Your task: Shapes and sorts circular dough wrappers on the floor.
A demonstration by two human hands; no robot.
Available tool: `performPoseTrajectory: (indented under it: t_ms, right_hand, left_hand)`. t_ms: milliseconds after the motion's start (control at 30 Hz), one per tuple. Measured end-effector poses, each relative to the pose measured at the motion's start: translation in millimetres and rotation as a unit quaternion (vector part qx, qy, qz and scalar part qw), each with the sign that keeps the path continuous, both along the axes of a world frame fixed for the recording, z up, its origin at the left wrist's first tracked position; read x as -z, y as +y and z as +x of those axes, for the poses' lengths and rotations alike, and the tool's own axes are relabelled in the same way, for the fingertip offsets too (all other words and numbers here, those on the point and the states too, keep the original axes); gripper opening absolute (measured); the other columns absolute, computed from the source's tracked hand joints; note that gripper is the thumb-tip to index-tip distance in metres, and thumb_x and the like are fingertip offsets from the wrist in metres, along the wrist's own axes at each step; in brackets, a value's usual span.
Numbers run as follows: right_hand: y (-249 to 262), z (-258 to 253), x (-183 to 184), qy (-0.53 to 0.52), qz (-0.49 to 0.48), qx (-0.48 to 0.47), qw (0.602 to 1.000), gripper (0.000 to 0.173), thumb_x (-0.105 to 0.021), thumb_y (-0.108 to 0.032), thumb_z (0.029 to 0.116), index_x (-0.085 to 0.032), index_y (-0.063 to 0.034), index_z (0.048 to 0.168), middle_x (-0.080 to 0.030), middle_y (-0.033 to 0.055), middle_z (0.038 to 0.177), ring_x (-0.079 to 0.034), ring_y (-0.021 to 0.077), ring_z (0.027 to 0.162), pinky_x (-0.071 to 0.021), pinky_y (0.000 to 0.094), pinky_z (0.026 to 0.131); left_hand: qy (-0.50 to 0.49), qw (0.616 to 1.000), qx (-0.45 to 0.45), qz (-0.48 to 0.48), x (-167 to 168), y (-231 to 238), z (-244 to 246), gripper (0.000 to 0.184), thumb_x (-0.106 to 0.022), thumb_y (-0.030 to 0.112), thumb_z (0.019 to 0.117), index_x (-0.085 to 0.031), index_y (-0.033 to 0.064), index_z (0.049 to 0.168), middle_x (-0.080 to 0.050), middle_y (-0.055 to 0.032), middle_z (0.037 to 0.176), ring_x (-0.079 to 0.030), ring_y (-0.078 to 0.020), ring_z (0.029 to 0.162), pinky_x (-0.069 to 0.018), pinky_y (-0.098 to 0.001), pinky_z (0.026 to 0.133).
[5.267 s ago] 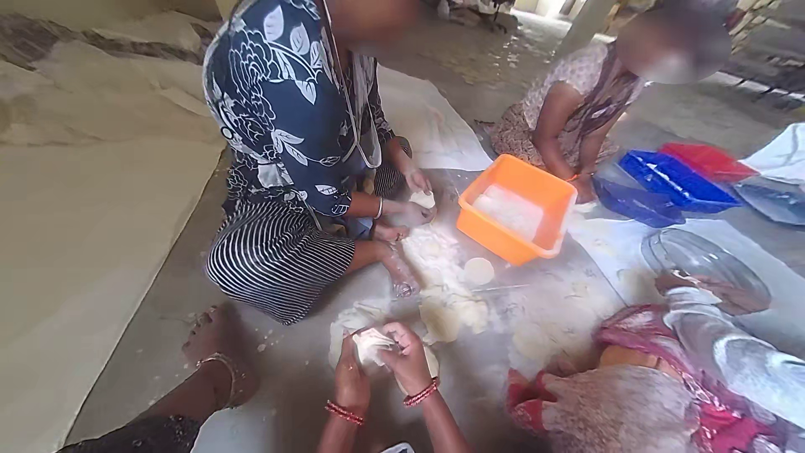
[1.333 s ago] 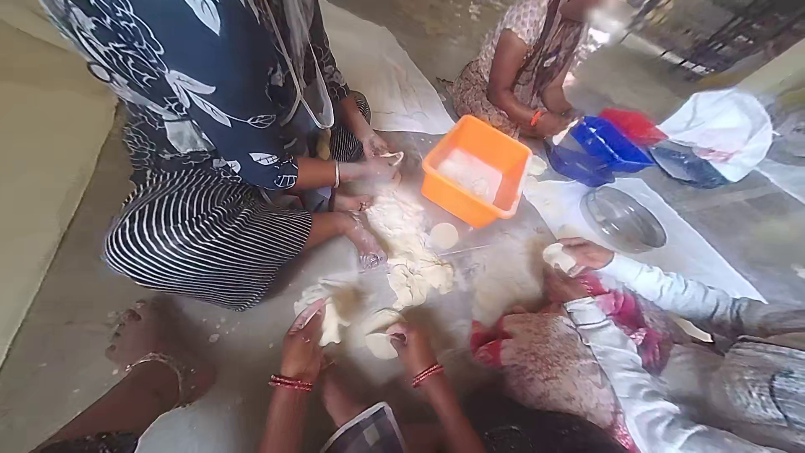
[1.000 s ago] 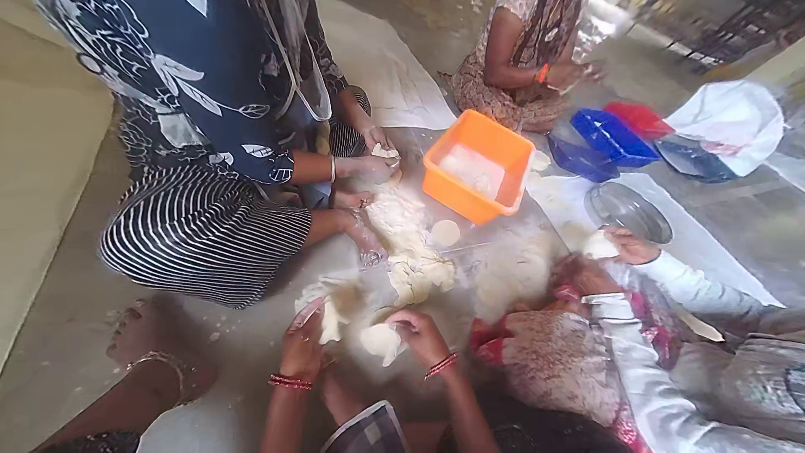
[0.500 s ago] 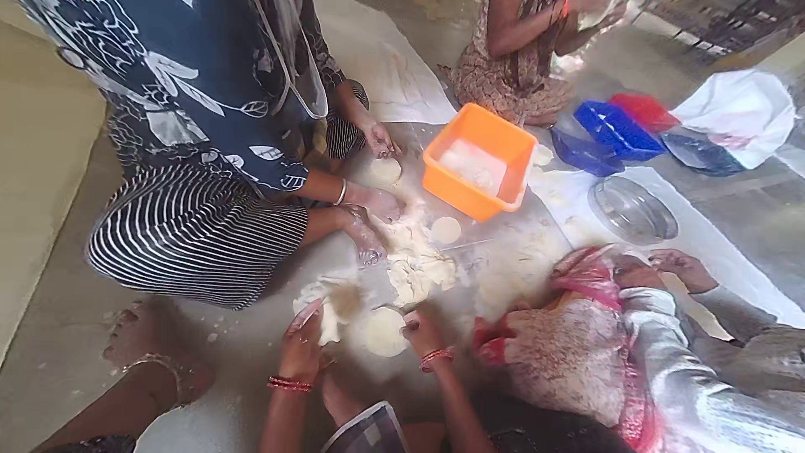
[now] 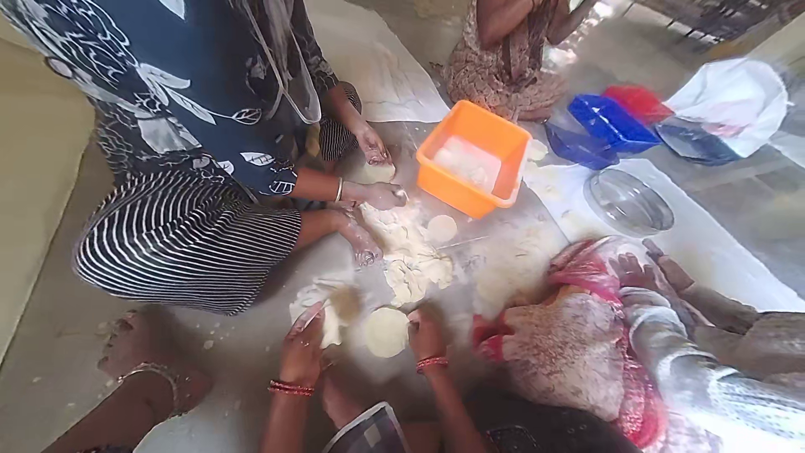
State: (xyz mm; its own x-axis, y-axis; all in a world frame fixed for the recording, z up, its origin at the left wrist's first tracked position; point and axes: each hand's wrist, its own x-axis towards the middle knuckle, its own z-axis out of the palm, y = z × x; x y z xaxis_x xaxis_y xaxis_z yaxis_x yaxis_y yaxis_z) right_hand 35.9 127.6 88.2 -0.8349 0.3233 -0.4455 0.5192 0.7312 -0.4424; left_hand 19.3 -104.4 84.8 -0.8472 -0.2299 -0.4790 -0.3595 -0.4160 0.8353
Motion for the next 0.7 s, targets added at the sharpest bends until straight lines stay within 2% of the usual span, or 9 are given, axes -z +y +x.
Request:
performPoseTrajectory:
  t_ms: [67, 167, 233, 300, 333, 400, 467, 567, 700]
  right_hand:
    - [-8.5, 2.1, -6.2, 0.033, 0.029, -0.025, 0.999, 0.041, -0.065, -0.007, 0.094, -0.063, -0.001, 0.135, -0.062, 0.0225, 0.135, -0.06, 0.0367, 0.127, -0.0491, 0.0509, 0.107]
    - [-20.1, 5.0, 0.1, 0.055, -0.023, -0.073, 0.996, 0.04, -0.067, -0.005, 0.0927, -0.064, -0.0015, 0.133, -0.064, 0.0227, 0.131, -0.065, 0.0348, 0.119, -0.0522, 0.0483, 0.104]
    - [-24.5, 2.5, 1.5, 0.003, -0.038, -0.109, 0.993, 0.043, -0.066, -0.006, 0.0935, -0.062, -0.0059, 0.136, -0.059, 0.0219, 0.138, -0.062, 0.0357, 0.124, -0.0508, 0.051, 0.105]
    - [-27.8, 1.3, -2.6, 0.019, -0.08, -0.085, 0.993, 0.041, -0.063, -0.009, 0.0969, -0.061, -0.0045, 0.137, -0.059, 0.0212, 0.139, -0.061, 0.034, 0.125, -0.0504, 0.0493, 0.106]
    - [-28.9, 4.4, -4.1, 0.055, -0.15, -0.039, 0.986, 0.037, -0.058, -0.011, 0.1009, -0.061, 0.0001, 0.136, -0.062, 0.0216, 0.136, -0.063, 0.0319, 0.123, -0.0506, 0.0461, 0.105]
    - [-34.5, 9.1, -13.4, 0.107, -0.352, 0.092, 0.925, 0.041, -0.051, -0.02, 0.108, -0.057, 0.0069, 0.137, -0.06, 0.0243, 0.137, -0.062, 0.0295, 0.123, -0.0525, 0.0433, 0.103]
    - [-38.2, 9.3, -24.2, 0.122, -0.471, 0.144, 0.862, 0.044, -0.053, -0.024, 0.1064, -0.055, 0.0064, 0.138, -0.059, 0.0222, 0.136, -0.061, 0.0256, 0.121, -0.0528, 0.0431, 0.102]
    - [-41.0, 3.7, -25.7, 0.149, -0.465, 0.116, 0.865, 0.049, -0.07, -0.011, 0.0939, -0.056, 0.0065, 0.137, -0.063, 0.0212, 0.13, -0.063, 0.0217, 0.116, -0.0522, 0.0368, 0.101]
    - [-48.0, -4.7, -10.8, 0.177, -0.372, 0.051, 0.91, 0.059, -0.078, -0.011, 0.0863, -0.056, 0.0065, 0.138, -0.063, 0.0243, 0.132, -0.062, 0.0281, 0.121, -0.0503, 0.0407, 0.105]
  left_hand:
    - [0.0, 1.0, 0.017, -0.009, -4.0, 3.1, 1.0, 0.031, -0.052, 0.01, 0.1043, -0.057, -0.001, 0.133, -0.068, -0.0093, 0.114, -0.065, -0.0103, 0.093, -0.0554, -0.0293, 0.082]
    - [0.004, 0.998, 0.054, -0.031, -8.1, 12.3, 2.8, 0.038, -0.049, 0.009, 0.1048, -0.051, 0.0045, 0.143, -0.066, -0.0116, 0.12, -0.066, -0.0124, 0.093, -0.0558, -0.0305, 0.077]
    - [0.008, 0.996, 0.082, -0.042, -11.3, 20.0, 4.1, 0.042, -0.047, 0.011, 0.1061, -0.047, 0.006, 0.147, -0.063, -0.014, 0.128, -0.065, -0.0152, 0.097, -0.0554, -0.0336, 0.079]
    - [0.019, 0.993, 0.112, -0.044, -15.8, 25.9, 5.8, 0.04, -0.045, 0.014, 0.1075, -0.048, 0.0044, 0.146, -0.061, -0.0138, 0.134, -0.064, -0.0156, 0.103, -0.0547, -0.0343, 0.083]
    - [0.027, 0.99, 0.133, -0.036, -15.9, 27.6, 8.3, 0.039, -0.043, 0.015, 0.1081, -0.05, 0.0034, 0.145, -0.061, -0.0129, 0.136, -0.064, -0.0151, 0.108, -0.0544, -0.034, 0.087]
    - [0.047, 0.983, 0.179, -0.009, -16.7, 31.1, 10.6, 0.037, -0.039, 0.016, 0.1089, -0.055, 0.0008, 0.14, -0.064, -0.0109, 0.131, -0.065, -0.0134, 0.109, -0.0553, -0.0323, 0.089]
    - [0.064, 0.974, 0.214, 0.022, -18.0, 33.8, 10.0, 0.037, -0.036, 0.015, 0.1092, -0.058, -0.0012, 0.134, -0.069, -0.01, 0.121, -0.068, -0.0132, 0.103, -0.0573, -0.0318, 0.088]
    - [0.069, 0.972, 0.223, 0.037, -17.4, 32.6, 10.2, 0.036, -0.035, 0.014, 0.1093, -0.059, -0.0009, 0.131, -0.071, -0.0081, 0.114, -0.069, -0.012, 0.098, -0.0585, -0.0299, 0.084]
    - [0.054, 0.979, 0.193, 0.033, -13.3, 24.5, 7.7, 0.036, -0.035, 0.013, 0.1093, -0.058, -0.001, 0.133, -0.07, -0.0098, 0.114, -0.069, -0.014, 0.097, -0.0586, -0.0323, 0.084]
